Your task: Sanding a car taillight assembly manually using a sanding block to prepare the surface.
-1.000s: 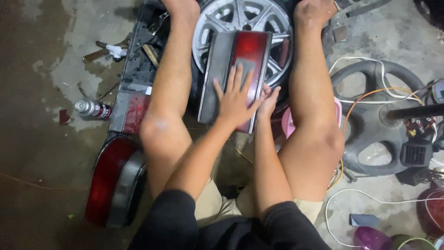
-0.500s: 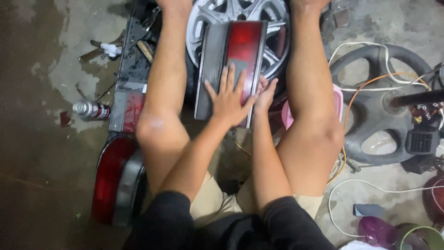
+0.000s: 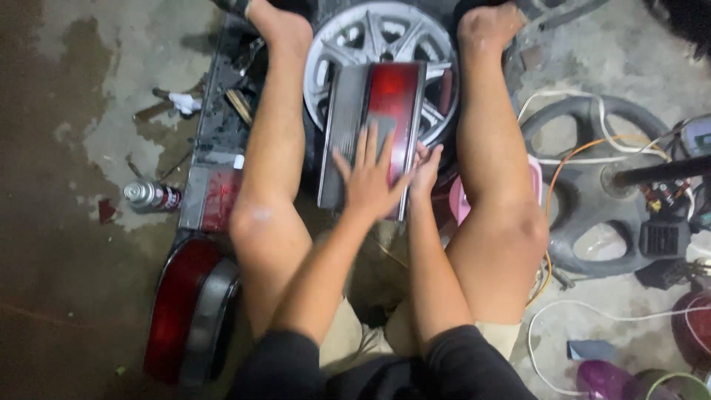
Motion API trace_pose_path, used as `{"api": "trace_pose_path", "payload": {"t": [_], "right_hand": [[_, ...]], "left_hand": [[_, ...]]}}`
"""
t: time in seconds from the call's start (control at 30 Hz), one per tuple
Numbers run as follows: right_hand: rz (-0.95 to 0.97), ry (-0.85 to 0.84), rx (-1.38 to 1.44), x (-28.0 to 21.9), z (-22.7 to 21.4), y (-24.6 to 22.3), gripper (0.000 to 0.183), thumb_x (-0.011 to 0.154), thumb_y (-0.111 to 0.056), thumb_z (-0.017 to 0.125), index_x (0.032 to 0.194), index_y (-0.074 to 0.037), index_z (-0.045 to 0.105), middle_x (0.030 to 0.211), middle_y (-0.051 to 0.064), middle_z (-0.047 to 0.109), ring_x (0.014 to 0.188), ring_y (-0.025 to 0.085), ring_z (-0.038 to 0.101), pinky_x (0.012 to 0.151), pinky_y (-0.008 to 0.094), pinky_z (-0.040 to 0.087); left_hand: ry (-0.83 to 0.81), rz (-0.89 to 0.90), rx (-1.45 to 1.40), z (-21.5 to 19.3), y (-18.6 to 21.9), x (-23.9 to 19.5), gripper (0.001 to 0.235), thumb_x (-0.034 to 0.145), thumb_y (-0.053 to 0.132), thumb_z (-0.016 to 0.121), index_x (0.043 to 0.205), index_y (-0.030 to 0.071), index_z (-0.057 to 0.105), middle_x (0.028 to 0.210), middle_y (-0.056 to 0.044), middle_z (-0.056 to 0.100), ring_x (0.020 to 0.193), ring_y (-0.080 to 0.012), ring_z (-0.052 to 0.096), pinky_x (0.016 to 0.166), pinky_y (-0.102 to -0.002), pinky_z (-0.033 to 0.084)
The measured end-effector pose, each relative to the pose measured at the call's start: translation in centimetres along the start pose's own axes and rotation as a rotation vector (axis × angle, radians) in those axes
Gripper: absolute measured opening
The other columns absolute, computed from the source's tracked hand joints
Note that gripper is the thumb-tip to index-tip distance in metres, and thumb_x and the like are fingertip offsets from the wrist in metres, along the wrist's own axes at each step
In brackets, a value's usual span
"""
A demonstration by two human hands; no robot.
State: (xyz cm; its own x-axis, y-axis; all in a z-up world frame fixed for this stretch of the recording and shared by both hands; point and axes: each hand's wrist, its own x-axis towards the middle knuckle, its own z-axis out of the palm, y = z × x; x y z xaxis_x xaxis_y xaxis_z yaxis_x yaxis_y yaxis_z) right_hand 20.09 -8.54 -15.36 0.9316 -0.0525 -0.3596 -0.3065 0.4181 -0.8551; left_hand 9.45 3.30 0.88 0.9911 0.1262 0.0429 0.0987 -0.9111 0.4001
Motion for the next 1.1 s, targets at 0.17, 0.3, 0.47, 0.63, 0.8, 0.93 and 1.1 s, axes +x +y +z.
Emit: {"api": "trace_pose_path", "payload": {"t": [0.17, 0.3, 0.47, 0.63, 0.8, 0.93, 1.1], "right_hand": [[0.13, -0.046, 0.07, 3.8, -2.5, 2.9, 0.084, 0.099, -0.074, 0.023, 0.126, -0.009, 0.068, 0.088, 0.004, 0.077, 0.068, 0.01, 0.075, 0.058, 0.02, 0.063], [0.107, 0.114, 0.077, 5.1, -2.7, 4.0, 0.069, 0.098, -0.076, 0.043, 0.123, -0.018, 0.073, 0.105, -0.007, 0.076, 0.091, 0.004, 0.068, 0.082, 0.015, 0.055], [0.169, 0.127, 0.12, 0.1, 1.1, -0.2, 0.066, 0.103, -0.063, 0.033, 0.108, -0.014, 0.076, 0.062, -0.007, 0.062, 0.053, 0.006, 0.061, 0.048, 0.015, 0.054], [0.108, -0.019, 0.134, 1.8, -1.2, 1.8, 0.072, 0.104, -0.069, 0.027, 0.102, -0.011, 0.071, 0.061, -0.001, 0.06, 0.054, 0.011, 0.066, 0.047, 0.021, 0.057], [0.079, 0.16, -0.052, 2.1, -0.3, 0.6, 0.061, 0.103, -0.066, 0.037, 0.082, -0.018, 0.067, 0.053, -0.006, 0.054, 0.048, 0.005, 0.055, 0.044, 0.013, 0.041], [0.146, 0.125, 0.065, 0.9, -0.1, 0.5, 0.07, 0.098, -0.072, 0.038, 0.102, -0.014, 0.077, 0.057, -0.009, 0.054, 0.05, 0.002, 0.053, 0.044, 0.014, 0.045], [0.145, 0.093, 0.159, 0.7, -0.8, 1.1, 0.071, 0.088, -0.078, 0.047, 0.098, -0.017, 0.08, 0.053, -0.005, 0.056, 0.046, 0.008, 0.054, 0.041, 0.016, 0.045]], "left_hand": [[-0.089, -0.062, -0.087, 0.6, 1.7, -8.6, 0.089, 0.093, 0.067, 0.05, 0.162, 0.015, 0.029, 0.171, -0.022, 0.015, 0.159, -0.0344, 0.009, 0.111, -0.082, -0.002], [-0.129, -0.035, -0.047, 0.8, 1.9, -9.1, 0.085, 0.096, 0.065, 0.048, 0.162, 0.016, 0.027, 0.17, -0.021, 0.013, 0.158, -0.0323, 0.007, 0.111, -0.081, -0.003], [-0.227, -0.086, -0.071, -0.7, 1.4, -0.7, 0.079, 0.097, 0.068, 0.033, 0.162, 0.024, 0.029, 0.173, -0.012, 0.013, 0.161, -0.0272, 0.004, 0.113, -0.079, -0.01], [-0.154, -0.06, 0.0, 1.2, -0.2, 8.5, 0.078, 0.098, 0.067, 0.034, 0.163, 0.025, 0.026, 0.174, -0.011, 0.01, 0.161, -0.0264, 0.002, 0.115, -0.08, -0.007], [-0.161, -0.082, 0.006, -0.1, 0.8, 3.6, 0.081, 0.096, 0.065, 0.039, 0.163, 0.022, 0.026, 0.174, -0.012, 0.008, 0.161, -0.0267, 0.001, 0.117, -0.077, -0.006], [-0.107, -0.024, -0.085, -0.3, 0.4, -6.0, 0.08, 0.096, 0.059, 0.049, 0.162, 0.017, 0.029, 0.172, -0.018, 0.012, 0.16, -0.0317, 0.009, 0.115, -0.079, 0.002], [-0.079, -0.039, -0.122, 1.2, 0.4, -11.1, 0.078, 0.099, 0.062, 0.047, 0.16, 0.016, 0.034, 0.17, -0.019, 0.02, 0.159, -0.0332, 0.015, 0.114, -0.081, 0.002]]}}
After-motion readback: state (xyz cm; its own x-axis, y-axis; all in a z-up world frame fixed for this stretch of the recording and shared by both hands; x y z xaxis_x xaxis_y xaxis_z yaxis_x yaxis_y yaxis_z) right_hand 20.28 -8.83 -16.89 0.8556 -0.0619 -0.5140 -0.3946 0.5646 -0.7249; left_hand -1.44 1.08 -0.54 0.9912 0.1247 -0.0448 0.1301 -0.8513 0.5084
